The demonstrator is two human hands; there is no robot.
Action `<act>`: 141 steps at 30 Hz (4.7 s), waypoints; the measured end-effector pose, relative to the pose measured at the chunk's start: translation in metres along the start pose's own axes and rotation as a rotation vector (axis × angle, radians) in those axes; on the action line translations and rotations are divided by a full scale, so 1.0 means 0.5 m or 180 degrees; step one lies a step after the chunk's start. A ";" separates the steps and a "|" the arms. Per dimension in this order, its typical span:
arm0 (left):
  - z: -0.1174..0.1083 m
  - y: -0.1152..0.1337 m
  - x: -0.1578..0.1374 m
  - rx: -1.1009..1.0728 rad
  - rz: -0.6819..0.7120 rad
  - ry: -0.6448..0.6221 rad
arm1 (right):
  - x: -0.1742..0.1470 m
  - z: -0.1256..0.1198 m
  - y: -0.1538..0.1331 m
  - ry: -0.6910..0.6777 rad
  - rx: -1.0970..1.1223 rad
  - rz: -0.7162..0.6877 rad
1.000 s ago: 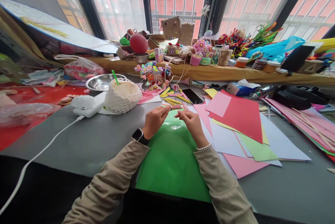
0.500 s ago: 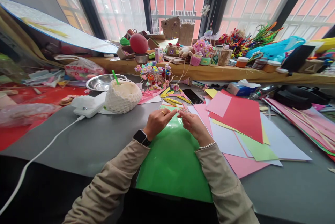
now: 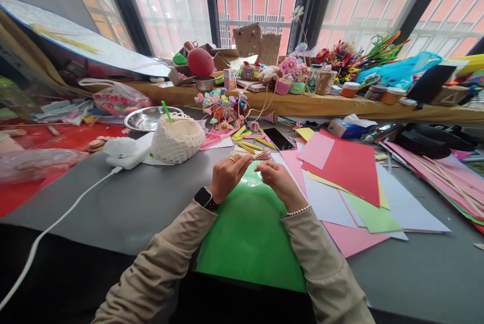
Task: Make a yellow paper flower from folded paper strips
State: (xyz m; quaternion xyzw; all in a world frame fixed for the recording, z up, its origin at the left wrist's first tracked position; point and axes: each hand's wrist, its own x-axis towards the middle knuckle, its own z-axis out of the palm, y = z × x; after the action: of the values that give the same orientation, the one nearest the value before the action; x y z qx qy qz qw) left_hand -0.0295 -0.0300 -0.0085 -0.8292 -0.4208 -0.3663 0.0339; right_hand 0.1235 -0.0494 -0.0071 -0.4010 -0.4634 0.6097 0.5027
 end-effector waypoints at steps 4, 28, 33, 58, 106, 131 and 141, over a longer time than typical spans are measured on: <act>0.004 0.001 0.000 0.0013 -0.0118 0.0022 | 0.003 -0.004 0.009 0.0014 -0.0034 -0.0048; 0.005 -0.012 0.026 -0.3659 -0.1560 -0.0636 | 0.008 0.003 0.019 0.0532 -0.1759 -0.0863; -0.002 -0.012 0.026 -0.3960 -0.1775 -0.0804 | 0.009 0.000 0.018 0.0608 -0.1821 -0.1029; -0.024 -0.030 0.023 -0.5574 -0.2484 -0.2997 | -0.008 -0.016 0.024 0.1280 -0.3539 -0.2962; -0.008 0.003 0.014 -0.3345 -0.0646 -0.0957 | -0.006 0.000 0.013 0.0510 -0.0909 -0.1289; -0.011 -0.016 0.019 -0.2500 -0.0736 0.0139 | 0.009 -0.022 0.016 0.0961 -0.1616 -0.1665; 0.001 -0.014 0.014 -0.1809 -0.0055 0.0132 | 0.007 -0.025 0.009 0.1242 -0.3433 -0.2715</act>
State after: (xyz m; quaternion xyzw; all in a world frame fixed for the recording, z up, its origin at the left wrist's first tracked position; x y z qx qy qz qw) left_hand -0.0315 -0.0205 -0.0062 -0.7941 -0.3075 -0.4868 -0.1944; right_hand 0.1340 -0.0441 -0.0146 -0.4794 -0.7184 -0.0370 0.5027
